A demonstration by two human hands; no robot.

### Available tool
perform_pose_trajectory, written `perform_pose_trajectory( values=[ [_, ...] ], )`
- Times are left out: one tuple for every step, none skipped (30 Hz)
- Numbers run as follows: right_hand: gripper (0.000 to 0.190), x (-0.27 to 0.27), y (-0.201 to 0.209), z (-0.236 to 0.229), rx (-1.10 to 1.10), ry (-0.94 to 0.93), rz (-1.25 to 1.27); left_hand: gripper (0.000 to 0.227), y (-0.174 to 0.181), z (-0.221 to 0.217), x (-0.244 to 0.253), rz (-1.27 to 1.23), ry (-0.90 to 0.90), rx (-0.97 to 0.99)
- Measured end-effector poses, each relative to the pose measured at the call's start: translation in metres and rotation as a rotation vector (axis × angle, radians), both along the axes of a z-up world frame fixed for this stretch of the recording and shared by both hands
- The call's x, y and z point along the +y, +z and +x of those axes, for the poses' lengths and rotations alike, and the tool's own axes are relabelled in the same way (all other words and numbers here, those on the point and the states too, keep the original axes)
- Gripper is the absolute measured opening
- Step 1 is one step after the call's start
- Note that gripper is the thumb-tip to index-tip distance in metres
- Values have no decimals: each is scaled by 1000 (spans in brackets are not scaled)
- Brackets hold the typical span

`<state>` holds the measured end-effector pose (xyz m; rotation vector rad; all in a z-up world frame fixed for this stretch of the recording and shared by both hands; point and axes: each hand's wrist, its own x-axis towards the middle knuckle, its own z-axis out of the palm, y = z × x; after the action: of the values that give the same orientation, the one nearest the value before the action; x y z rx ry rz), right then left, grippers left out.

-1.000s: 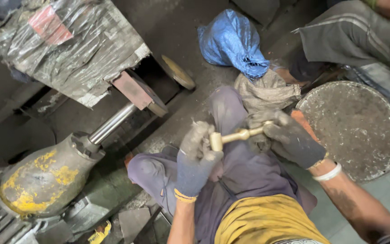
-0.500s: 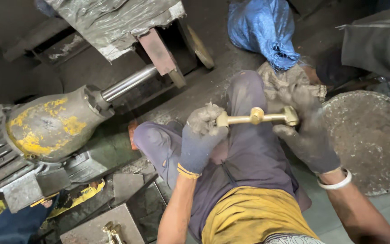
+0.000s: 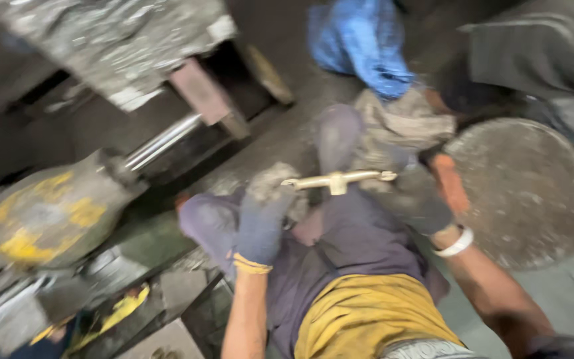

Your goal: The person sits on the floor and uses a bench grinder to smooth and shape small brass-colored metal components. They hold the parts with gloved hands, pressing them against the rotating grinding wheel, and occasionally inspect the surfaces before continuing the grinding process.

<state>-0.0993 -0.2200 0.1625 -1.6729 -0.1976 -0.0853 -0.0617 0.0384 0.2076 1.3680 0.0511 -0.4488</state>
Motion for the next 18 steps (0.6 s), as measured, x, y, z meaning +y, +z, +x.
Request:
perform_pose_trajectory(
  values=[
    [37,-1,-3,1,-117,-5,-139,13,-4,-1,2,-22,59,34],
    [44,-4,-8,0,-226,-21,-284,14,-9,0,3,-44,101,71],
    [54,-9,-16,-2,-109,-113,-338,19,-16,-1,3,19,177,84],
    [64,-14,-27,-3,4,-211,-381,25,-23,-2,7,86,247,89],
    [74,-23,-37,-9,119,-310,-419,27,-30,-1,16,190,287,-18],
    [72,-37,-47,-12,83,-401,-589,29,-40,2,21,283,337,-140],
    [70,-51,-57,-15,52,-490,-761,28,-49,2,30,483,400,-119],
    [68,-64,-67,-19,24,-573,-932,27,-58,2,43,686,466,-101],
    [61,-74,-77,-27,209,-582,-936,25,-72,13,53,628,358,-179],
    [54,-79,-87,-34,389,-589,-928,23,-84,27,67,567,254,-257],
    [47,-84,-96,-42,569,-595,-907,21,-93,40,85,856,22,-724],
    [47,-85,-105,-45,509,-622,-919,22,-103,53,98,1111,-219,-1206],
    [47,-86,-113,-43,449,-648,-932,22,-116,61,108,1179,-305,-1523],
    [47,-89,-117,-44,388,-658,-945,22,-127,59,117,1194,-240,-1208],
    [44,-92,-118,-45,447,-665,-889,22,-140,58,122,1140,-97,-825],
    [40,-92,-117,-43,501,-663,-826,22,-150,55,129,1083,73,-469],
    [37,-93,-112,-41,553,-659,-762,22,-160,52,133,1049,119,-374],
    [43,-97,-105,-39,495,-592,-646,22,-170,49,133,1036,143,-342]
  ],
)
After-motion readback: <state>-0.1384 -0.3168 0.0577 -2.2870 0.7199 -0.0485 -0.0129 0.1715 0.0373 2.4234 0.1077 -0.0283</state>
